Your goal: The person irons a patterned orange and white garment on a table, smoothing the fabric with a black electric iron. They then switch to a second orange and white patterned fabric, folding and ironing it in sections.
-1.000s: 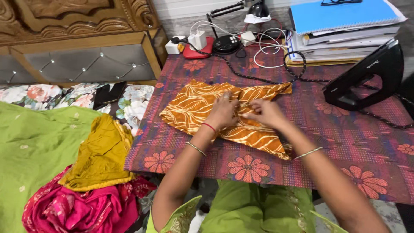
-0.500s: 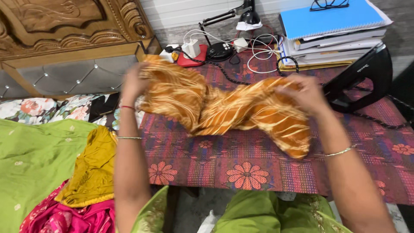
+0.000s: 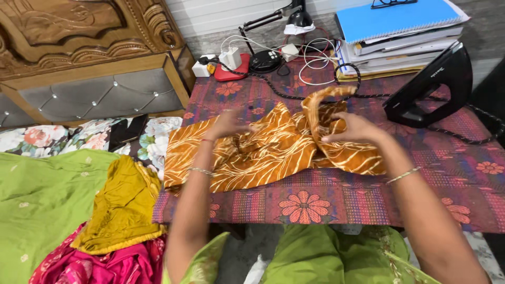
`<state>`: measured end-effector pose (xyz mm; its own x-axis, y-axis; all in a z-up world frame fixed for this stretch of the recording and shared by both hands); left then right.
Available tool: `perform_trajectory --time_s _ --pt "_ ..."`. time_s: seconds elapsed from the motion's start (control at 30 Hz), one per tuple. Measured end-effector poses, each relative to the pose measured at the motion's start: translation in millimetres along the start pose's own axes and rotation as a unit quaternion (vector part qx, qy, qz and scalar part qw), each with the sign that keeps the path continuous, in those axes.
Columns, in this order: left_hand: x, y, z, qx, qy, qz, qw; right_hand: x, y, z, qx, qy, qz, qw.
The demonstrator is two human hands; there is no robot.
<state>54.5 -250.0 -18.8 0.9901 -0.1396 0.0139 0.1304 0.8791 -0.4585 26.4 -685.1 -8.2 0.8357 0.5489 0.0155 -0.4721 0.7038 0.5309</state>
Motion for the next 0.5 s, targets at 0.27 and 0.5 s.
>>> perform_trajectory --time_s 0.27,0.5 --pt "9.7 -107.3 -53.9 -0.031 0.100 0.012 0.994 -7.4 72.6 -3.7 -0.124 0.014 -0.102 0.987" --pt "5.0 -26.8 10.9 0.100 0.070 0.069 0.990 59.7 23.8 -47.0 -0.013 -0.132 -0.061 0.989"
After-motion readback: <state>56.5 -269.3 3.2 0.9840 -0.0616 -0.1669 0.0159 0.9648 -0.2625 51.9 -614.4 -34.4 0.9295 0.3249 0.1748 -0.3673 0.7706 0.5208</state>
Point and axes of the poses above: each hand's wrist, its own x-axis towards the middle knuckle, its own z-axis out of the back of the hand, y = z × x, the point moved 2 cm from there along x, towards the middle knuckle, and after that the axes turned 11 degrees about z, right-handed, at the moved point
